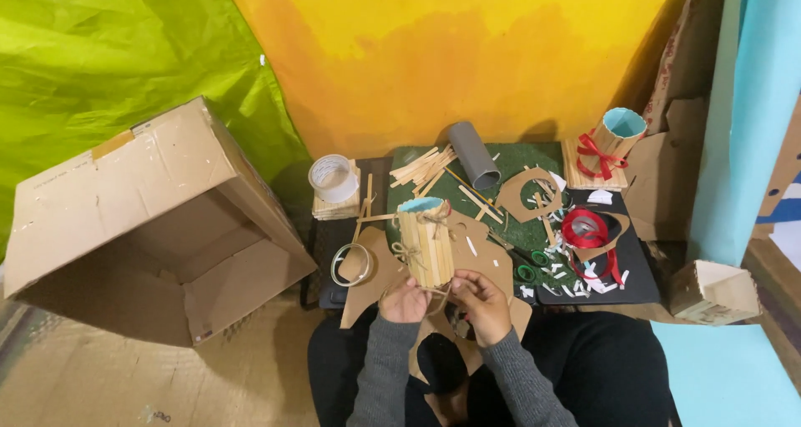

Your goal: Assembling a decorative structure by gluing wooden sticks to a tube and attaching cardboard components.

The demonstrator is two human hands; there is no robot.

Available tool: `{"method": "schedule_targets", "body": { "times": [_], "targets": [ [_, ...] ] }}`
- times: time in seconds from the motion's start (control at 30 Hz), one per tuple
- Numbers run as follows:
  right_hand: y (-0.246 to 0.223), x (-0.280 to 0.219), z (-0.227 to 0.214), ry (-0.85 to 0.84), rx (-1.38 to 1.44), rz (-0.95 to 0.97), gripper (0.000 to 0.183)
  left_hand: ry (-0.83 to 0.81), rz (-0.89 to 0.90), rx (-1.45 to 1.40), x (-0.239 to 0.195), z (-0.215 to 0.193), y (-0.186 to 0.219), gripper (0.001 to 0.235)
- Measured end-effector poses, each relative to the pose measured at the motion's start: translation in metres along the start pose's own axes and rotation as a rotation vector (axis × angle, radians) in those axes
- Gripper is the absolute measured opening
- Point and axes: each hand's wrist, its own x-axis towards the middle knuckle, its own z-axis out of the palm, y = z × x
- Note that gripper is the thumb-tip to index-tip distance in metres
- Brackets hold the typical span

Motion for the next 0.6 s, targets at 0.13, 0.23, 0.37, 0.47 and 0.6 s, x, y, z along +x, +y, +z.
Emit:
{"method": "schedule_targets", "body": {
  "times": [0.13,0.23,0.37,0.47,0.6],
  "targets": [
    [0.001,0.005,-0.006,0.017,0.115,0.042,0.043,-0.078,0.059,0.137,-0.009,0.036,0.003,0.045],
    [0.004,0.008,-0.011,0.052,0.130,0.063,0.045,0.001,0.139,0.212,-0.014,0.058,0.004,0.054],
    [0.018,0.018,-0.019,0.145,0.092,0.056,0.043,0.231,0.250,0.691,0.002,0.030,-0.006,0.050],
    [0.032,0.028,-0.024,0.195,0.065,0.046,0.043,0.464,0.243,1.242,-0.002,0.036,-0.010,0.033],
    [0.018,0.016,-0.008,0.195,0.042,0.057,0.042,0.498,0.395,1.286,-0.020,0.064,-0.007,0.028]
  ]
}}
